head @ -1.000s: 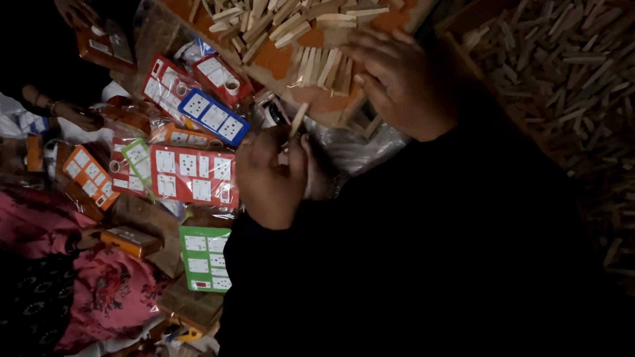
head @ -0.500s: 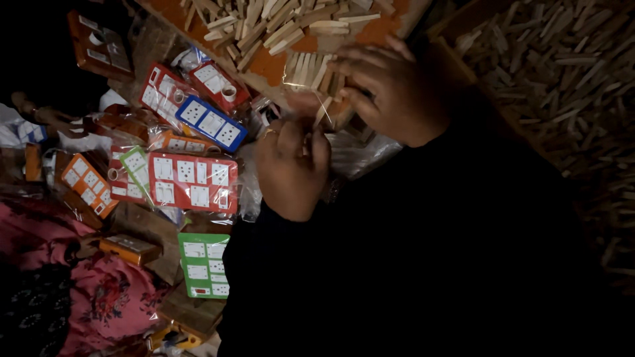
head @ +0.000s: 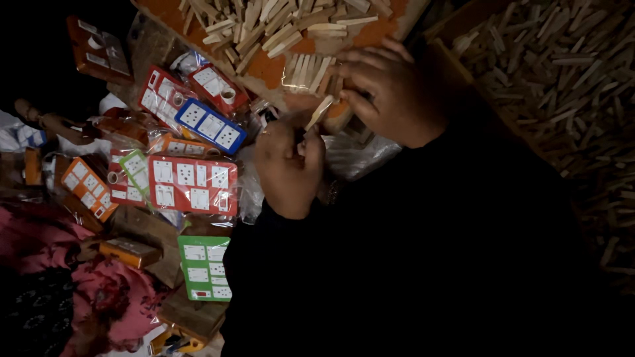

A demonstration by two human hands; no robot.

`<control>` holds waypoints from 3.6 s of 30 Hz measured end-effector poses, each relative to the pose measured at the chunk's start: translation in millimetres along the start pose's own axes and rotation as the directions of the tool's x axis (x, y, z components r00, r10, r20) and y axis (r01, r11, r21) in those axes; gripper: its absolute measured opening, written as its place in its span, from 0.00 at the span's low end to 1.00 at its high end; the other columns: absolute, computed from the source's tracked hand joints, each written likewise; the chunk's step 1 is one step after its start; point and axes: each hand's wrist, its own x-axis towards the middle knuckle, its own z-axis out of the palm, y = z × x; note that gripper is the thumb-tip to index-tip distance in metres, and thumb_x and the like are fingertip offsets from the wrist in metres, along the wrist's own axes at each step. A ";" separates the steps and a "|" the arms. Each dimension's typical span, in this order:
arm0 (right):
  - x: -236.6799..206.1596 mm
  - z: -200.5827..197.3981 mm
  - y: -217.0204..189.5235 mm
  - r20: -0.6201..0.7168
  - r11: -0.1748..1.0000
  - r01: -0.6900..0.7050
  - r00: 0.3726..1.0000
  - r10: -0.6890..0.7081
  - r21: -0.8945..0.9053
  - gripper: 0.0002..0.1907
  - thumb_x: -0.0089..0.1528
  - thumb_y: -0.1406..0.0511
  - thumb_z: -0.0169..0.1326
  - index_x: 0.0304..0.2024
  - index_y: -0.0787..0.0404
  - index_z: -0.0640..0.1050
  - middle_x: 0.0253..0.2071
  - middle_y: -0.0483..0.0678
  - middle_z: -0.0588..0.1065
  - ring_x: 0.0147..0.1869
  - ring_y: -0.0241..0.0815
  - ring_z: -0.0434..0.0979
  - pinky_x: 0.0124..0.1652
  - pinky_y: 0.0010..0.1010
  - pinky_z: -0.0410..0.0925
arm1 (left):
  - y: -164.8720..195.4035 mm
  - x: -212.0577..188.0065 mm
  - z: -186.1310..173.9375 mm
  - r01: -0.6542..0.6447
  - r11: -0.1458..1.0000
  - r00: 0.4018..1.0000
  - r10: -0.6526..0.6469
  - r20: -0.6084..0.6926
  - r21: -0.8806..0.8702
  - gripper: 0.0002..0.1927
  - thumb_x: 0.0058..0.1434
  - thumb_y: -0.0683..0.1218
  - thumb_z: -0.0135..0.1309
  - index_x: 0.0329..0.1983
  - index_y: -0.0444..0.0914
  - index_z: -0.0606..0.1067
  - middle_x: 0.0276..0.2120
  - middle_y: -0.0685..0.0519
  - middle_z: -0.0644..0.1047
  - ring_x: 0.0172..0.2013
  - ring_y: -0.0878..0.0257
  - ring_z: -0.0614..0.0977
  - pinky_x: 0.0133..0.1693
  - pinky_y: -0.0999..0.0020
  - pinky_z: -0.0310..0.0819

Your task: The person sits on the floor assembling wooden clothespins, picking clothespin halves from a tray and pressing pairs together by hand to clip them closed, then setting the finished clothespins aside. Other workers assemble clothespins nearby.

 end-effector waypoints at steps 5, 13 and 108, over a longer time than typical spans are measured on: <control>-0.3 -1.3 -0.6 0.000 1.000 -0.004 1.000 0.004 0.000 0.15 0.70 0.61 0.57 0.58 0.58 0.80 0.64 0.53 0.75 0.71 0.51 0.72 0.72 0.54 0.55 | 2.5 0.2 5.4 -0.076 0.995 0.996 0.079 -0.043 0.067 0.06 0.62 0.37 0.58 0.39 0.30 0.73 0.36 0.41 0.76 0.36 0.44 0.79 0.37 0.52 0.71; -0.9 -4.3 -1.6 0.006 0.999 -0.018 1.000 0.018 0.027 0.14 0.70 0.60 0.58 0.55 0.60 0.80 0.64 0.53 0.75 0.70 0.51 0.72 0.71 0.53 0.56 | -2.6 -1.5 3.6 -0.040 0.995 0.998 0.044 -0.043 0.097 0.07 0.61 0.38 0.60 0.37 0.31 0.72 0.32 0.43 0.76 0.33 0.45 0.78 0.36 0.52 0.70; 6.7 -41.7 -21.7 0.032 0.999 0.018 0.999 -0.019 0.032 0.06 0.63 0.65 0.62 0.32 0.59 0.79 0.30 0.46 0.76 0.38 0.42 0.77 0.46 0.38 0.69 | -18.2 55.4 29.3 -0.327 0.911 0.944 0.302 0.134 0.251 0.11 0.63 0.48 0.63 0.41 0.36 0.78 0.37 0.45 0.81 0.42 0.47 0.82 0.55 0.49 0.71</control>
